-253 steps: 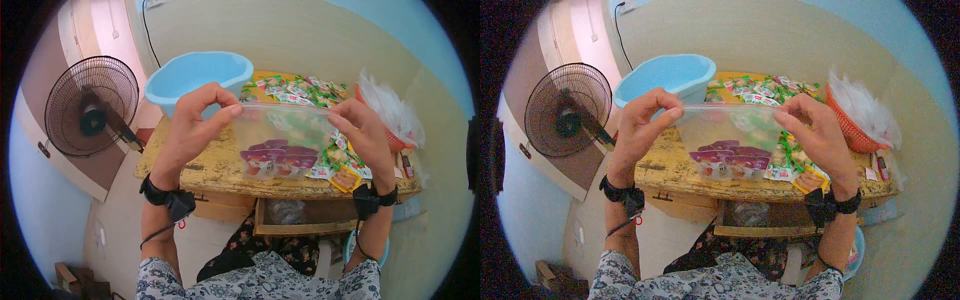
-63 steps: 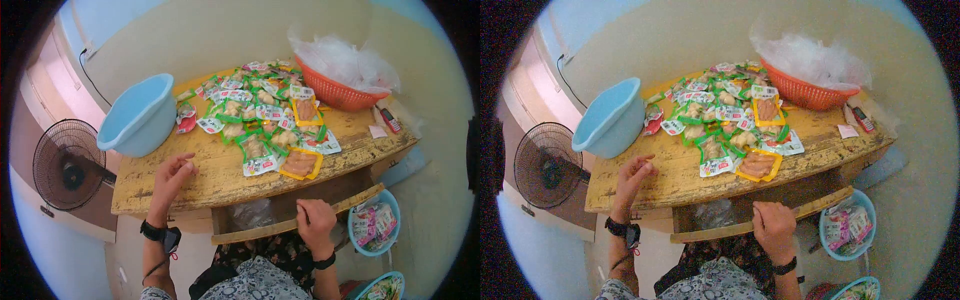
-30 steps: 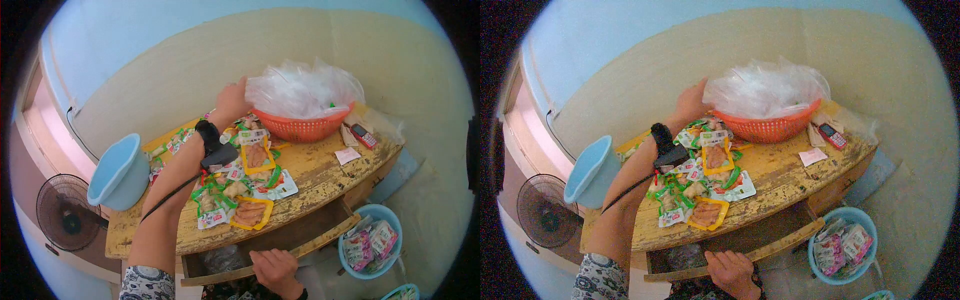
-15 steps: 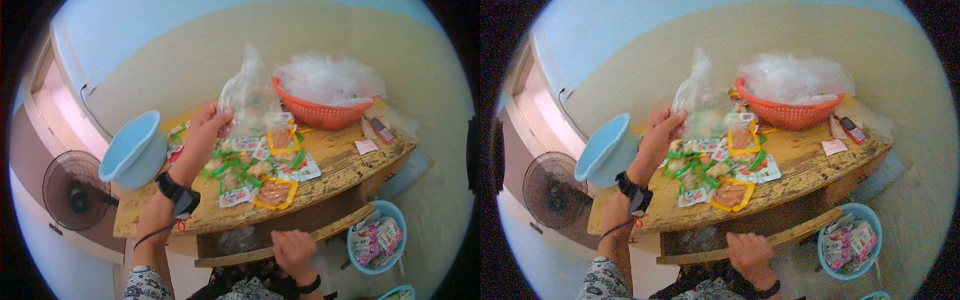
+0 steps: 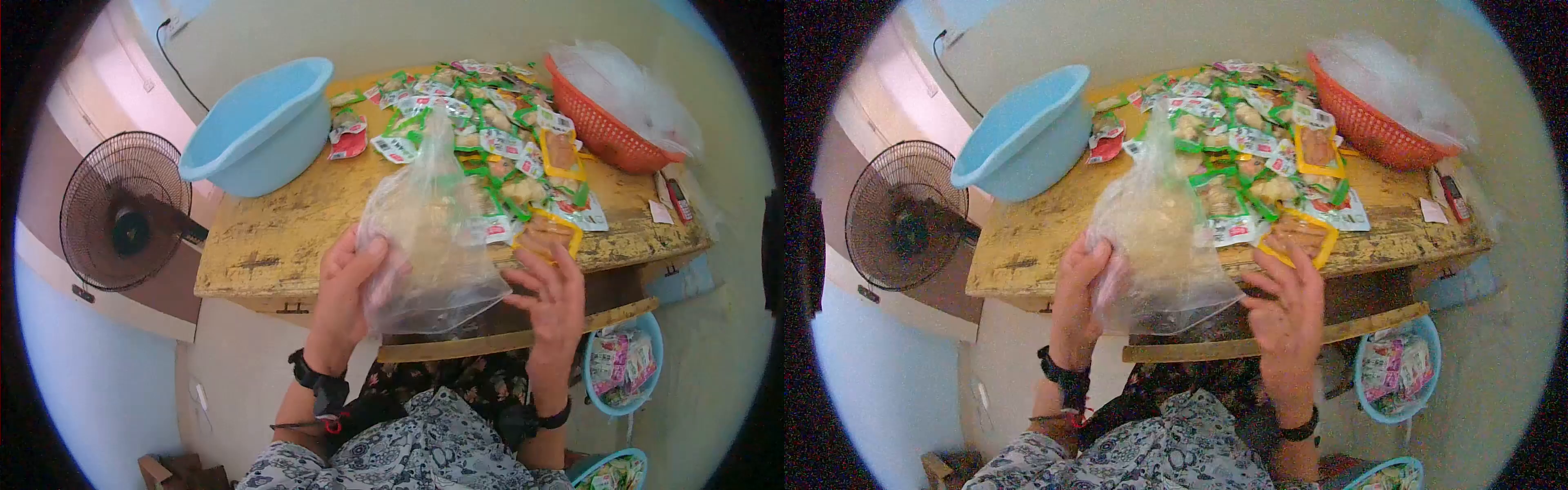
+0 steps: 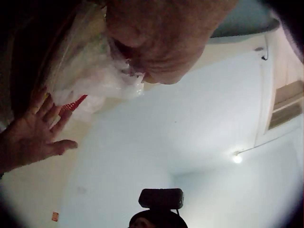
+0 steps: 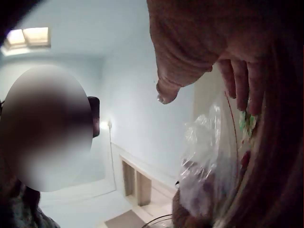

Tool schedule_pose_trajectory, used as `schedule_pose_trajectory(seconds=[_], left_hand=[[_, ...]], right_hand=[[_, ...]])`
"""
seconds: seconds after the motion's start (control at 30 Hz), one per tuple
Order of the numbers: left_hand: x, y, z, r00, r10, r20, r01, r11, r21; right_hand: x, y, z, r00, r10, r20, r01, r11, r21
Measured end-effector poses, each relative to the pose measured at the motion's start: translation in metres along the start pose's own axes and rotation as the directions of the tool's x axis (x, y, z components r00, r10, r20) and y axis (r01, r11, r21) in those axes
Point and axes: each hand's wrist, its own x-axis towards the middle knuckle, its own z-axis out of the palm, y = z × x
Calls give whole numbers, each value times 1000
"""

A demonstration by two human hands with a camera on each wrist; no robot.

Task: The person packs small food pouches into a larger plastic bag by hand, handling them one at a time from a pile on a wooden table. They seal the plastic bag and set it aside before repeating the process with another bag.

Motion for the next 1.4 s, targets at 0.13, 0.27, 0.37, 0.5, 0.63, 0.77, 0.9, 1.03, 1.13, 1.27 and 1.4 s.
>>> schedule_pose_trajectory(seconds=[0.13,0.27,0.37,0.5,0.63,0.77,0.9,1.03,1.13,1.27,1.4], left_hand=[[-18,-1,-23,997,69,30,-64,989,-137],[-21,6,-21,957,144,-250,-150,989,-3],[-23,16,-61,908,202,-368,-205,978,34],[-38,19,-88,891,239,-387,-123,946,302],[-48,25,-84,727,629,-275,-148,534,832],[-48,46,-78,559,823,104,-239,39,970],[-37,53,-37,481,616,624,-657,-218,721],[-2,30,-13,516,307,800,-779,-219,587],[5,19,-24,787,228,573,-536,-205,819],[5,30,-46,957,139,256,-205,-305,930],[9,34,-41,880,56,472,-396,-462,793]], right_hand=[[-5,3,64,972,212,97,-222,969,108],[9,19,80,989,101,110,-87,988,-126],[26,21,79,991,63,116,-29,961,-276],[50,29,81,966,-59,253,206,766,-609],[66,31,93,858,-221,464,509,491,-707],[77,27,103,776,-254,577,629,379,-679],[91,32,109,692,-311,652,722,319,-614],[106,27,107,707,-184,683,693,371,-618],[116,31,93,751,-152,643,636,430,-641],[116,30,91,832,-119,542,502,575,-646],[121,45,98,813,-206,545,549,582,-599]])
